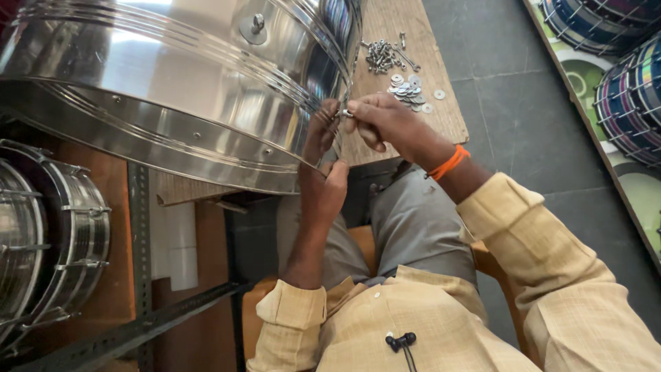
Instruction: The person assembles a large stainless steel drum by inserting bolts through holes along the rim, adding washers, and tightening them with a wrench. The person repeatedly picks bolts and washers from a wooden board and secures them around the drum's circumference.
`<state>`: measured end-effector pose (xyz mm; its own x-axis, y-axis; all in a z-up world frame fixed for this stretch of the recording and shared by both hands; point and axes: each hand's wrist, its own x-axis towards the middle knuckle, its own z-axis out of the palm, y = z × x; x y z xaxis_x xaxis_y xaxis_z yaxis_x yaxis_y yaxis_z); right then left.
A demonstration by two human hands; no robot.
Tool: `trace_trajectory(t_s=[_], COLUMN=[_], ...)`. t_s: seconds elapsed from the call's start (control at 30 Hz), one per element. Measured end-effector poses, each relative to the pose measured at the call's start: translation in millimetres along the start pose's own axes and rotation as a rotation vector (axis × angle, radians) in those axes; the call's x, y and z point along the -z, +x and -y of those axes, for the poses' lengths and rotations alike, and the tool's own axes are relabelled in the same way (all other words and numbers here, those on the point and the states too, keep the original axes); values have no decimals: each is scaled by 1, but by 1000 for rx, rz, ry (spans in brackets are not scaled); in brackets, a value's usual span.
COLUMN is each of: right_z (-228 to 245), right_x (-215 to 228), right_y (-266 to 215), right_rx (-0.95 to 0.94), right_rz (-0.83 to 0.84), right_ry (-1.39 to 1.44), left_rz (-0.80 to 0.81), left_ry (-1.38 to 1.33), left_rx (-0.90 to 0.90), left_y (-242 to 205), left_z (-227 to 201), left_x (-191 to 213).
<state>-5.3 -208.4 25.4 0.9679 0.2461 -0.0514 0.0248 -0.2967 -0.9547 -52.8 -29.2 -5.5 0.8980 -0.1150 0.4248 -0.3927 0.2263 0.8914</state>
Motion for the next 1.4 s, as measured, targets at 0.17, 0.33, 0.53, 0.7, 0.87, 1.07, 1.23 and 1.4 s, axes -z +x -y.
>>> trace_trajectory(t_s=[0.17,0.33,0.53,0.7,0.87,1.07,1.23,1.4], right_z=[14,16,2,3,17,15,14,11], right_x=[5,11,-2,0,1,11,11,2], right_y=[-22,-15,-4,4,-11,-13,-5,2], right_rx=[752,938,641,-22,352,943,972,729], right_rz=[-309,-344,-341,-70,-194,-350,-353,-329], right_ry=[-938,-1191,-945,-70,-598,-1143,-1215,-1049], left_rz=[-37,-4,26,-8,-4,-40,-33,-36], left_ry=[130,96,258,35,340,-21,-1,190], left_rx=[107,-62,-163,12,-131,-24,-70,-127], left_y=[-2,3,5,5,5,9,11,10], left_z=[-4,-3,-1,-1,-5,-1,-1,-3], left_x=[1,-1,2,-3,3,-4,-4,-2])
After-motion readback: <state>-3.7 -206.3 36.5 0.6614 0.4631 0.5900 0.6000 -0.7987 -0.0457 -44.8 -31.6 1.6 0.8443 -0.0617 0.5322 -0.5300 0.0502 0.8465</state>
